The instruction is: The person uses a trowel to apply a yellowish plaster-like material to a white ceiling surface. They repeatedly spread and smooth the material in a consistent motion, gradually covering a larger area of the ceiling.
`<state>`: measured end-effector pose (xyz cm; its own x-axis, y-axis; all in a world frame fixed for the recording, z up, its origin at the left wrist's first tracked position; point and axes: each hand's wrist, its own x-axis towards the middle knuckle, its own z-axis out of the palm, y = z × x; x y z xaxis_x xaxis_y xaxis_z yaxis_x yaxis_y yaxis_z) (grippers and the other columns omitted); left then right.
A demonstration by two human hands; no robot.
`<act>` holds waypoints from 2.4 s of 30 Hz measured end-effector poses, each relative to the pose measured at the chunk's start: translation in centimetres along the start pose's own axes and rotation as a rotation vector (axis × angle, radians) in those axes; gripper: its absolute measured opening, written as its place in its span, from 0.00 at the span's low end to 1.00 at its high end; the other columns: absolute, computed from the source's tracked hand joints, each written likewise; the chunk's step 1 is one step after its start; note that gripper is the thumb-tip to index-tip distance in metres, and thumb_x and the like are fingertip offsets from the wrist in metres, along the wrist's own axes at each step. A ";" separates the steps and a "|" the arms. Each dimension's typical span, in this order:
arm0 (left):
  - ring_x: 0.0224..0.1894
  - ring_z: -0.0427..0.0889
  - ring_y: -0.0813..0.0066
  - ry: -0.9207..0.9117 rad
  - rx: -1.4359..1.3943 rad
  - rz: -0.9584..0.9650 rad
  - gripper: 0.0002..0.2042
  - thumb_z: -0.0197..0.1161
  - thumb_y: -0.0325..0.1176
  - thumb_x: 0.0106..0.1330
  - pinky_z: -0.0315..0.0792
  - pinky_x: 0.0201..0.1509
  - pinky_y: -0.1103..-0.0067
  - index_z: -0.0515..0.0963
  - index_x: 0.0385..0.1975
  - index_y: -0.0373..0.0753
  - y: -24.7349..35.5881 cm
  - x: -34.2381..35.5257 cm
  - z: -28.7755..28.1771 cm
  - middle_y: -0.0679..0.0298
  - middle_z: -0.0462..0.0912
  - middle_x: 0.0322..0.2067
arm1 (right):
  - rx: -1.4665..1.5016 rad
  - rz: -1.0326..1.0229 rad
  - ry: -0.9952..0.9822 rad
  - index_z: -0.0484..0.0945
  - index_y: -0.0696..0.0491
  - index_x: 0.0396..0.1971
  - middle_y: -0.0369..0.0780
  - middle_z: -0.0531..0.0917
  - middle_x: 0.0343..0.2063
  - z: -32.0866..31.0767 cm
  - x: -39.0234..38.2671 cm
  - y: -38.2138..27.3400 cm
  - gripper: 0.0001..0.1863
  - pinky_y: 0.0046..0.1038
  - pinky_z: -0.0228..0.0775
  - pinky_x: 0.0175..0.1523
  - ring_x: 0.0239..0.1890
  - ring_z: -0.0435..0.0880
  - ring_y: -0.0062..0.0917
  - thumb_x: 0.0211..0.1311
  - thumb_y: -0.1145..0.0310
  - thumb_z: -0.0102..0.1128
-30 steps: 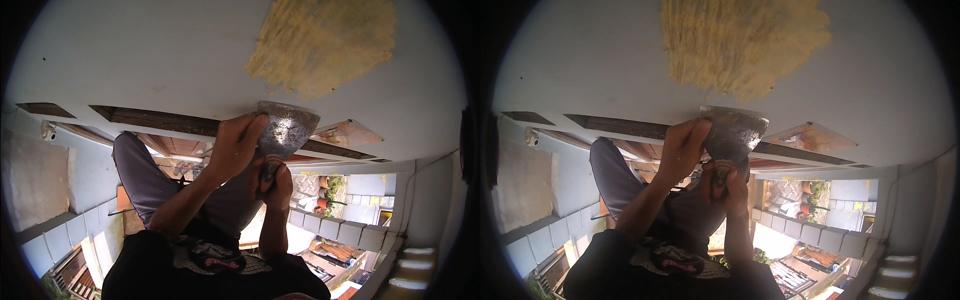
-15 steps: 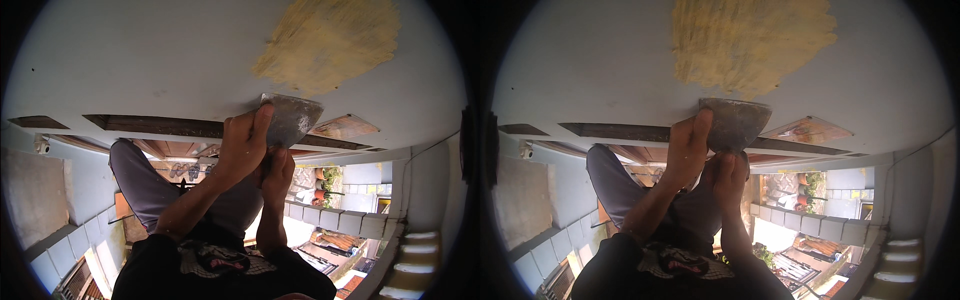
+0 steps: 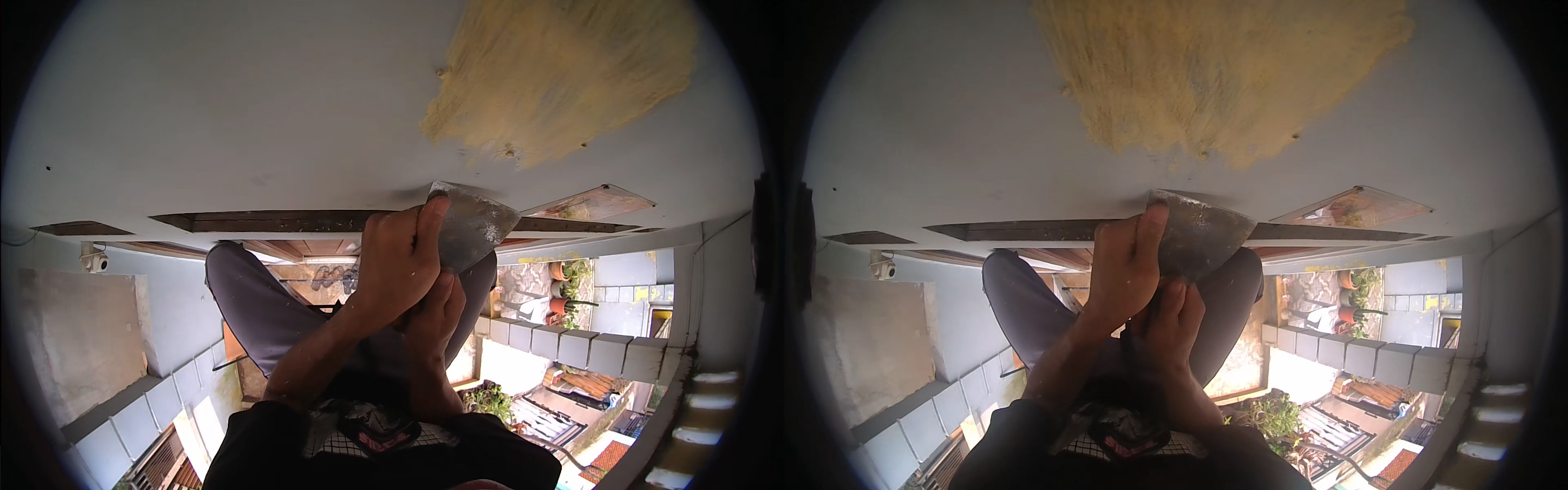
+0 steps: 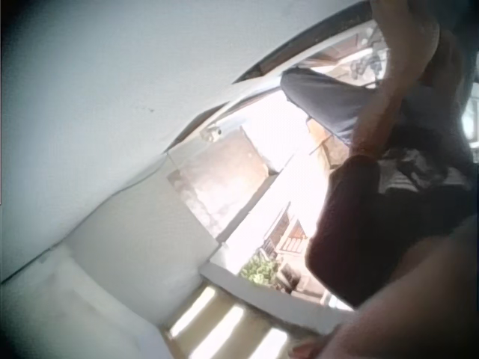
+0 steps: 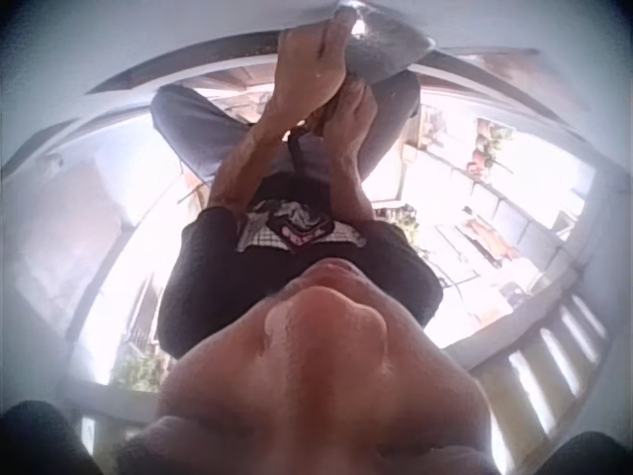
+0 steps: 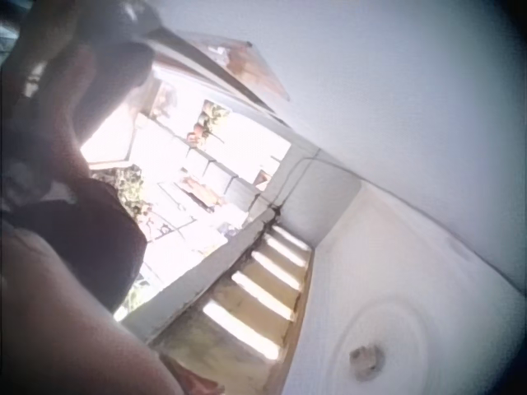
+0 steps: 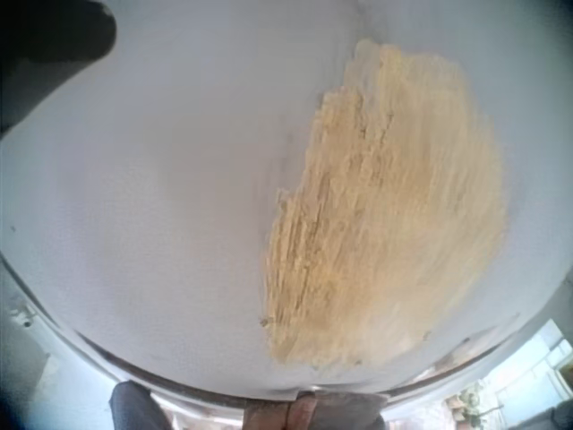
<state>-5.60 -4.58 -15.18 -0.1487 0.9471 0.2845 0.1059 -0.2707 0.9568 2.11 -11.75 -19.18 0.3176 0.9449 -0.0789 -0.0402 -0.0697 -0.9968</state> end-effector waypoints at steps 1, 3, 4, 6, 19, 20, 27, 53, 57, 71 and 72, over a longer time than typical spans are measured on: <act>0.10 0.66 0.54 -0.004 -0.016 -0.024 0.21 0.55 0.33 0.72 0.59 0.18 0.69 0.69 0.14 0.30 0.2 -0.1 0.0 0.52 0.69 0.10 | -0.015 -0.048 0.000 0.72 0.57 0.29 0.35 0.75 0.17 -0.1 -0.1 0.3 0.22 0.21 0.62 0.24 0.19 0.73 0.17 0.77 0.55 0.39; 0.10 0.65 0.56 0.005 0.007 -0.070 0.21 0.55 0.33 0.72 0.58 0.17 0.69 0.69 0.14 0.31 -0.5 -0.8 0.4 0.53 0.68 0.09 | -0.045 -0.143 -0.001 0.72 0.57 0.28 0.36 0.76 0.18 -0.1 -0.2 0.9 0.22 0.21 0.62 0.25 0.21 0.74 0.17 0.77 0.56 0.39; 0.09 0.65 0.57 0.007 0.024 -0.068 0.21 0.55 0.33 0.72 0.58 0.17 0.70 0.69 0.13 0.31 -0.7 -0.5 0.5 0.53 0.68 0.09 | -0.019 -0.132 0.000 0.72 0.57 0.28 0.36 0.76 0.18 0.1 0.0 0.5 0.22 0.21 0.62 0.25 0.21 0.74 0.17 0.77 0.56 0.39; 0.08 0.63 0.61 0.044 0.021 0.049 0.22 0.55 0.32 0.72 0.57 0.16 0.70 0.69 0.13 0.31 -0.4 0.2 0.9 0.55 0.67 0.08 | 0.033 -0.109 0.000 0.72 0.57 0.27 0.35 0.76 0.17 0.3 0.3 -0.7 0.22 0.20 0.62 0.24 0.20 0.74 0.16 0.77 0.57 0.40; 0.10 0.57 0.75 0.121 0.067 0.090 0.21 0.54 0.32 0.73 0.54 0.16 0.73 0.70 0.14 0.30 -0.5 -0.2 1.9 0.58 0.64 0.07 | -0.025 -0.183 -0.032 0.72 0.58 0.30 0.38 0.77 0.22 -0.1 1.9 0.6 0.18 0.23 0.64 0.29 0.25 0.74 0.17 0.76 0.61 0.41; 0.10 0.59 0.75 0.115 0.053 0.071 0.21 0.55 0.32 0.73 0.54 0.16 0.73 0.70 0.14 0.30 0.5 0.0 1.6 0.58 0.65 0.08 | 0.027 -0.188 -0.033 0.72 0.58 0.29 0.38 0.78 0.20 -0.1 1.7 -0.5 0.17 0.23 0.64 0.26 0.22 0.74 0.17 0.75 0.64 0.42; 0.09 0.59 0.72 0.085 0.040 0.035 0.21 0.54 0.32 0.73 0.55 0.16 0.72 0.70 0.15 0.30 -1.1 -1.0 1.9 0.55 0.65 0.08 | -0.137 -0.196 0.036 0.71 0.58 0.26 0.40 0.78 0.19 -0.6 1.2 0.5 0.15 0.30 0.67 0.28 0.22 0.76 0.24 0.70 0.65 0.46; 0.11 0.70 0.65 0.086 0.082 -0.021 0.20 0.54 0.35 0.73 0.61 0.18 0.72 0.75 0.18 0.30 -0.3 -0.4 1.6 0.53 0.72 0.11 | -0.342 -0.274 0.043 0.72 0.60 0.34 0.42 0.79 0.29 -0.7 1.6 1.0 0.18 0.28 0.67 0.35 0.32 0.78 0.24 0.76 0.62 0.38; 0.16 0.65 0.74 0.073 0.043 -0.076 0.21 0.51 0.36 0.75 0.59 0.20 0.74 0.71 0.19 0.30 0.5 -0.9 1.6 0.60 0.68 0.12 | -0.204 -0.227 -0.037 0.71 0.59 0.31 0.41 0.78 0.26 -0.8 1.6 -1.7 0.18 0.29 0.65 0.32 0.28 0.75 0.24 0.76 0.61 0.40; 0.11 0.74 0.61 0.081 0.068 -0.052 0.19 0.56 0.34 0.72 0.63 0.17 0.71 0.76 0.18 0.29 0.2 -0.8 0.9 0.52 0.73 0.11 | -0.446 -0.357 0.061 0.71 0.58 0.28 0.39 0.74 0.25 -1.0 0.8 1.9 0.19 0.30 0.64 0.33 0.27 0.72 0.23 0.77 0.63 0.37; 0.11 0.75 0.62 0.035 0.077 -0.120 0.18 0.56 0.33 0.72 0.63 0.17 0.71 0.77 0.20 0.29 0.2 -1.0 0.8 0.52 0.73 0.11 | -0.380 -0.283 0.079 0.71 0.58 0.28 0.39 0.73 0.24 -1.1 0.5 2.3 0.19 0.30 0.64 0.33 0.28 0.72 0.23 0.77 0.63 0.37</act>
<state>-4.67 -5.47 -15.33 -0.1983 0.9649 0.1719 0.1600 -0.1411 0.9770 3.23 -11.77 -21.54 0.3380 0.9174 0.2103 0.4029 0.0609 -0.9132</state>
